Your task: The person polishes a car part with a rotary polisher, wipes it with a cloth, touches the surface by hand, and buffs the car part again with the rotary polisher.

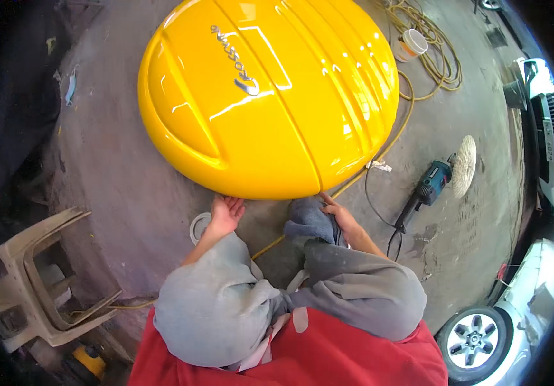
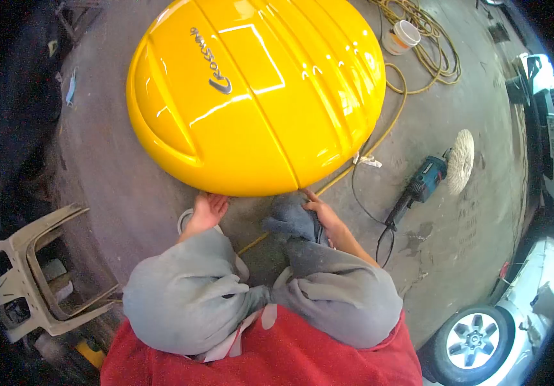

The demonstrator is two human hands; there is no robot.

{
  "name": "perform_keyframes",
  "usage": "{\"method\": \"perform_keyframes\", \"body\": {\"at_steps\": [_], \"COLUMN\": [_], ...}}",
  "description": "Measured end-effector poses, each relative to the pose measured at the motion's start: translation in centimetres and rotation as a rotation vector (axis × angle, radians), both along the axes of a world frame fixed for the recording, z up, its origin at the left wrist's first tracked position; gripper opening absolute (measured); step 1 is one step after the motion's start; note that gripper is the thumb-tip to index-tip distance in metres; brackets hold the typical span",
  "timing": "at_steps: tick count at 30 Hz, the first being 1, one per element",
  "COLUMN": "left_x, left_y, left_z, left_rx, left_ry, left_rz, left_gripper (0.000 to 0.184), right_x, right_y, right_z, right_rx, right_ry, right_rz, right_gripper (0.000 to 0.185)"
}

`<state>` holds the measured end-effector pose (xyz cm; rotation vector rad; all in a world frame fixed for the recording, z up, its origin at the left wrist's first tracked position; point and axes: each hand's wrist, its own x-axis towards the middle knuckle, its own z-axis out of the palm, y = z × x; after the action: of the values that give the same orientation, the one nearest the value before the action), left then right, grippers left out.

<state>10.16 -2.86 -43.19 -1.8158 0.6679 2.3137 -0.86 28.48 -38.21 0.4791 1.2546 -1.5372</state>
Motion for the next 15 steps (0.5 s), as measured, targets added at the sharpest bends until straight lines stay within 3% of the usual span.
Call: {"method": "perform_keyframes", "body": {"at_steps": [1,4,7,15], "left_x": [0.3,0.0,0.4,0.5], "left_y": [0.1,0.3,0.1,0.3], "left_z": [-0.7,-0.4,-0.5,1.1], "left_rx": [-0.002,-0.026,-0.017,-0.020], "left_ry": [0.008,-0.033,0.009,0.046], "left_rz": [0.005,0.009,0.007,-0.037], "left_gripper": [0.042,0.042,0.039,0.047], "right_x": [0.2,0.3,0.2,1.5], "right_y": [-0.1,0.4,0.3,1.0], "right_z": [-0.1,-2.3,-1.1,-3.8], "right_rx": [-0.039,-0.138,-0.315,-0.357], "right_ry": [-0.033,-0.066,-0.075,-0.167], "right_rz": [-0.119,-0.190,-0.250,-0.425], "right_gripper": [0.070,0.067,0.065,0.070]}}
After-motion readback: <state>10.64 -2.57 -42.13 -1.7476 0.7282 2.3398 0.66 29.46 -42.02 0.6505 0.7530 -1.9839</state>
